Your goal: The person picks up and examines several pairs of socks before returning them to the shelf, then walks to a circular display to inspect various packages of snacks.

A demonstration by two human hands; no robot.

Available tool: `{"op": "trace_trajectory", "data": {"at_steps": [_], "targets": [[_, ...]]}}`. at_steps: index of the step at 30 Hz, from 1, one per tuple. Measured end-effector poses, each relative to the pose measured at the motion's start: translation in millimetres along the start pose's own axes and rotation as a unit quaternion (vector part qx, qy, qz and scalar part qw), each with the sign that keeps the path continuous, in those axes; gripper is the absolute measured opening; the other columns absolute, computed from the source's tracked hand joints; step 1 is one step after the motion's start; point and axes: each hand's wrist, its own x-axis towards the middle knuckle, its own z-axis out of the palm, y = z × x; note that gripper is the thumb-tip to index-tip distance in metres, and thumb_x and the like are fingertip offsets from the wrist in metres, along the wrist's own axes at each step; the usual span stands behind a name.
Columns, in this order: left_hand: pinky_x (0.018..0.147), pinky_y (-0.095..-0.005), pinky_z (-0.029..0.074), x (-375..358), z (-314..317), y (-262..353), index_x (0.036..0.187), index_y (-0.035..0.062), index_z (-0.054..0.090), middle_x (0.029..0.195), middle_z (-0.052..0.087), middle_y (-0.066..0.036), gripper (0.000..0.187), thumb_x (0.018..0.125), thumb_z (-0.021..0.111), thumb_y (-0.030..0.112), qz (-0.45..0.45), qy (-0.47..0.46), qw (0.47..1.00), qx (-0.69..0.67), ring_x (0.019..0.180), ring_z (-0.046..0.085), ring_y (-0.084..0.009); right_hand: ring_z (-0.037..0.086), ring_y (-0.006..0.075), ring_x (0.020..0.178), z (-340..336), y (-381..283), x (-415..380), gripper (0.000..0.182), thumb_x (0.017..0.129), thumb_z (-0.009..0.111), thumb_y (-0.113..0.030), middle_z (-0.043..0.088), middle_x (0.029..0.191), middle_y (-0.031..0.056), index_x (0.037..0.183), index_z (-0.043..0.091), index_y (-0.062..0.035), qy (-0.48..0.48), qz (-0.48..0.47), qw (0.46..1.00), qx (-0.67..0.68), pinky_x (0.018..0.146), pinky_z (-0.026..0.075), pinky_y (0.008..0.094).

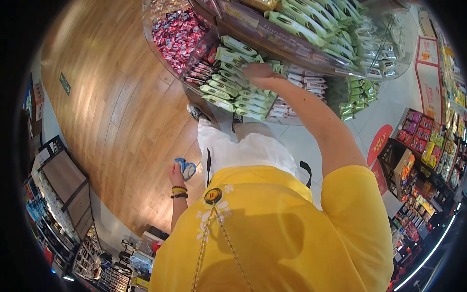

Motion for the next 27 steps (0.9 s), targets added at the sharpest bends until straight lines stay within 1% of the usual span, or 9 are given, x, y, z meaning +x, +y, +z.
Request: {"op": "trace_trajectory", "data": {"at_steps": [5,6,9,10,14,17,22,25,27], "targets": [[0.042,-0.0319,0.051,-7.2,-22.1,-21.3,0.111,0.0062,0.055,0.088,0.062,-0.007,0.032,0.09,0.055,0.031,-0.03,0.016,0.999,0.01,0.063,0.063,-0.0181,0.061,0.0324,0.097,-23.0,-11.9,37.9,0.046,0.081,0.048,-0.005,0.045,0.126,0.0213,0.126,0.041,-0.0014,0.156,0.022,0.984,-0.082,0.074,0.053,0.0412],[0.041,-0.0331,0.052,-4.4,-27.4,-26.6,0.111,0.0075,0.055,0.087,0.062,-0.007,0.031,0.09,0.054,0.031,-0.022,0.015,1.0,0.012,0.062,0.063,-0.0187,0.063,0.0336,0.091,-22.5,-9.3,47.1,0.052,0.08,0.049,-0.005,0.04,0.129,0.0282,0.129,0.034,0.0036,0.149,0.001,0.984,-0.094,0.07,0.054,0.0411],[0.041,-0.033,0.052,-4.6,-39.1,-33.8,0.111,0.0073,0.055,0.087,0.062,-0.007,0.031,0.09,0.054,0.031,-0.022,0.016,1.0,0.007,0.063,0.064,-0.0191,0.064,0.0395,0.082,-22.5,-15.3,63.3,0.056,0.083,0.049,-0.01,0.039,0.128,0.0297,0.134,0.03,0.003,0.103,0.035,0.99,-0.094,0.065,0.053,0.045],[0.041,-0.0329,0.052,-5.9,-41.5,-35.2,0.111,0.0072,0.055,0.087,0.062,-0.007,0.031,0.09,0.054,0.031,-0.024,0.017,1.0,0.006,0.063,0.064,-0.019,0.064,0.0414,0.074,-20.6,-13.9,68.0,0.059,0.083,0.05,-0.01,0.04,0.125,0.0348,0.135,0.027,0.0056,0.111,0.027,0.991,-0.072,0.061,0.053,0.0461],[0.043,-0.0317,0.051,-10.8,-44.6,-30.4,0.111,0.0063,0.056,0.088,0.062,-0.007,0.033,0.089,0.056,0.032,-0.043,0.035,0.998,0.003,0.064,0.063,-0.0177,0.065,0.036,0.086,-26.7,-14.9,73.8,0.04,0.081,0.047,-0.006,0.064,0.093,0.024,0.119,0.041,0.0054,0.084,0.076,0.993,-0.042,0.07,0.053,0.0436],[0.042,-0.0317,0.051,-20.1,-38.8,-26.2,0.111,0.0067,0.056,0.088,0.062,-0.008,0.033,0.089,0.057,0.032,-0.066,0.042,0.997,-0.006,0.064,0.062,-0.0178,0.064,0.0377,0.09,-27.5,-4.7,76.2,0.034,0.08,0.049,-0.006,0.063,0.095,0.0273,0.112,0.042,0.0042,0.019,0.086,0.996,0.016,0.074,0.052,0.0437],[0.039,-0.0323,0.05,-22.3,-38.3,-33.5,0.11,0.0078,0.055,0.086,0.063,-0.008,0.032,0.09,0.056,0.032,-0.075,0.041,0.996,-0.025,0.061,0.062,-0.0187,0.062,0.04,0.092,-31.7,-3.4,60.3,0.027,0.081,0.048,-0.002,0.062,0.093,0.0294,0.105,0.04,0.006,0.002,0.137,0.99,0.042,0.079,0.051,0.0458],[0.039,-0.0322,0.05,-19.0,-39.5,-39.4,0.109,0.0076,0.056,0.086,0.063,-0.008,0.031,0.09,0.056,0.032,-0.075,0.045,0.996,-0.028,0.061,0.062,-0.0186,0.062,0.0403,0.093,-18.4,-4.1,56.7,0.03,0.081,0.049,-0.002,0.062,0.092,0.0294,0.108,0.039,0.0068,0.005,0.148,0.988,0.033,0.079,0.052,0.0462],[0.039,-0.0321,0.05,-15.8,-42.1,-43.8,0.109,0.0076,0.056,0.085,0.062,-0.008,0.031,0.09,0.056,0.032,-0.073,0.047,0.996,-0.032,0.061,0.062,-0.0187,0.062,0.0406,0.093,-15.6,-4.9,59.3,0.044,0.083,0.057,-0.012,0.062,0.094,0.0289,0.116,0.035,0.0056,-0.007,0.152,0.988,0.035,0.078,0.051,0.0472]]}}
